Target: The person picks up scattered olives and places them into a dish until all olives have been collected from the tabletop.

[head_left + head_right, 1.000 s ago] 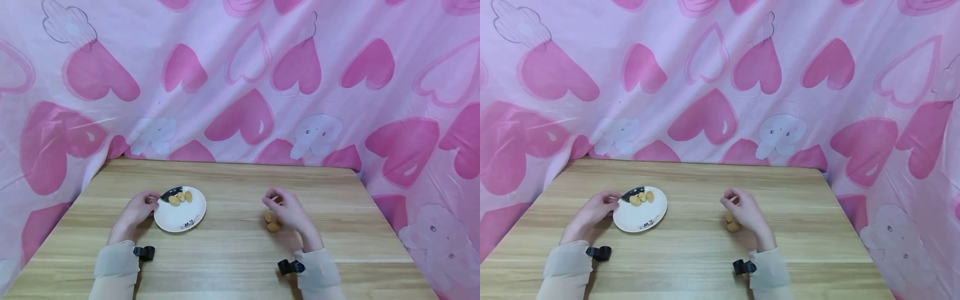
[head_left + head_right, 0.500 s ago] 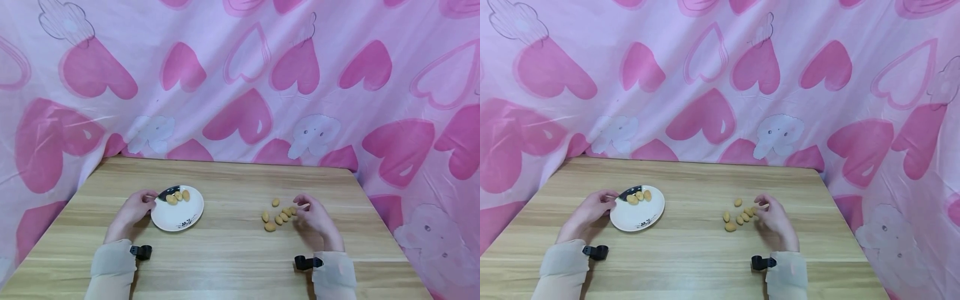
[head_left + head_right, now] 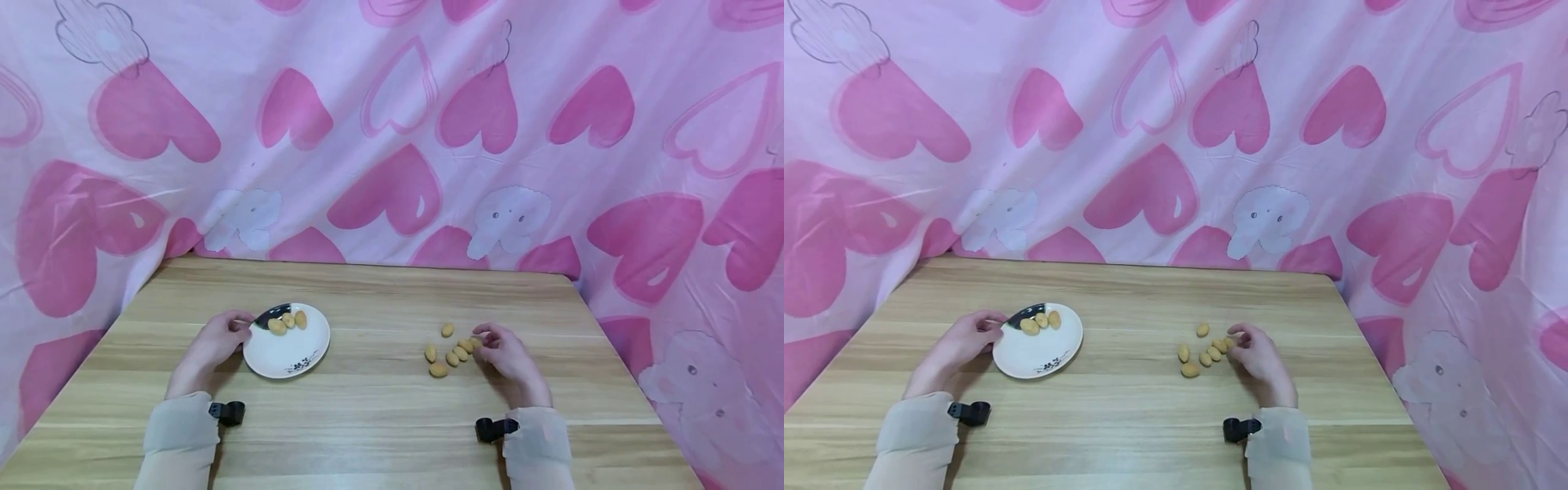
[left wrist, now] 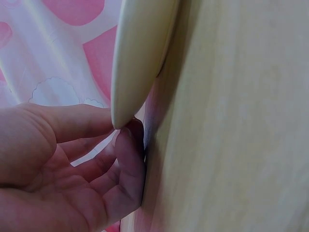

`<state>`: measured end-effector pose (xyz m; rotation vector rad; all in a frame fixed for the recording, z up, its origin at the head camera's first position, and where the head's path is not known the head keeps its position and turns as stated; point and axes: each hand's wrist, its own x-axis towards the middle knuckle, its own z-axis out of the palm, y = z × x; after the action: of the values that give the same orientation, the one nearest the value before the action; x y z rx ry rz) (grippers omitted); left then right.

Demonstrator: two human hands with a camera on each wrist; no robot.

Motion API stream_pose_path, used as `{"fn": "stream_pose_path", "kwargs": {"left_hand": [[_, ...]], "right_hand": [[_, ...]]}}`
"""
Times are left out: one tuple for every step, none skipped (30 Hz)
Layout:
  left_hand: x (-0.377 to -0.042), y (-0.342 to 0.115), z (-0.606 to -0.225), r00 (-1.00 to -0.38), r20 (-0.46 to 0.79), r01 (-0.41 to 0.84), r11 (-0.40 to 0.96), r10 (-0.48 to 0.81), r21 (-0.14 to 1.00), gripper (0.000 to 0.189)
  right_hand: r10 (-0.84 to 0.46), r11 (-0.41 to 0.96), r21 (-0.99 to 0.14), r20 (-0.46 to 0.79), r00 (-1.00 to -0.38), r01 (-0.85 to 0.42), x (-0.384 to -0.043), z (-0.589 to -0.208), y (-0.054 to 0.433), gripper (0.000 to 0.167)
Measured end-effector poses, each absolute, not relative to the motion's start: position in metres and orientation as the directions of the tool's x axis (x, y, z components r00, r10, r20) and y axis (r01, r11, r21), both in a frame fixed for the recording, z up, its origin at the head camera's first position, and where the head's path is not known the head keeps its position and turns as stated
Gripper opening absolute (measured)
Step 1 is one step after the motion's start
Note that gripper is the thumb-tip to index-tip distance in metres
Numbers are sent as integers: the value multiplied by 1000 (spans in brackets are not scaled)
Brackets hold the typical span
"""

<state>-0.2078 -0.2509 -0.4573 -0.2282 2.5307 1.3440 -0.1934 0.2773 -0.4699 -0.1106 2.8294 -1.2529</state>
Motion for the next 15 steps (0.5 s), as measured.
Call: {"fn": "stream_pose_path", "kwargs": {"left_hand": [[-208,-251,-457,-953,-304,-259,560,-13,787,38],[-208,-251,-457,-953,-303,-258,561,-12,787,38],[-208,-251,-457,-953,-302,-256,560,-11,788,38],[-208,-251,-457,-954,-301,-254,559,-9,789,39],[-208,-251,-457,-954,-300,-253,558,-8,790,39],[-208,-251,-457,-954,-298,-251,558,-6,791,39],[-208,-251,-457,-955,-296,-249,558,-6,792,39],[-207,-251,-457,-956,-294,-247,558,-5,792,39],[-207,-251,-456,-956,-292,-244,559,-4,793,39],[-207,-251,-456,-957,-291,-244,559,-4,792,39],[-207,-251,-456,-957,-292,-244,560,-5,792,39],[-207,-251,-456,-956,-292,-245,560,-5,792,39],[-207,-250,-456,-956,-294,-247,559,-6,791,39],[-207,-250,-456,-955,-296,-248,558,-5,792,39],[-207,-250,-456,-954,-298,-250,558,-5,791,39]], "right_hand": [[-83,679,-732,-16,-996,-45,-194,-470,277,30],[-71,687,-726,-22,-997,-33,-194,-470,277,28],[-67,698,-715,-27,-997,-28,-194,-470,277,27],[-61,708,-706,-30,-998,-22,-194,-471,276,25],[-60,720,-693,-34,-998,-20,-194,-471,276,24],[-56,727,-686,-37,-998,-15,-194,-471,276,23],[-51,736,-677,-38,-998,-12,-194,-471,275,22],[-41,739,-673,-39,-998,-4,-194,-471,274,22],[-38,744,-669,-38,-999,-3,-194,-470,274,23],[-32,741,-671,-38,-999,2,-194,-471,274,23],[-27,737,-675,-41,-999,8,-194,-471,274,23],[-15,729,-684,-44,-999,19,-194,-471,274,23],[-7,720,-693,-48,-999,28,-193,-470,274,23],[2,712,-702,-51,-999,38,-193,-470,274,22],[11,704,-709,-55,-998,46,-193,-470,275,22]]}}
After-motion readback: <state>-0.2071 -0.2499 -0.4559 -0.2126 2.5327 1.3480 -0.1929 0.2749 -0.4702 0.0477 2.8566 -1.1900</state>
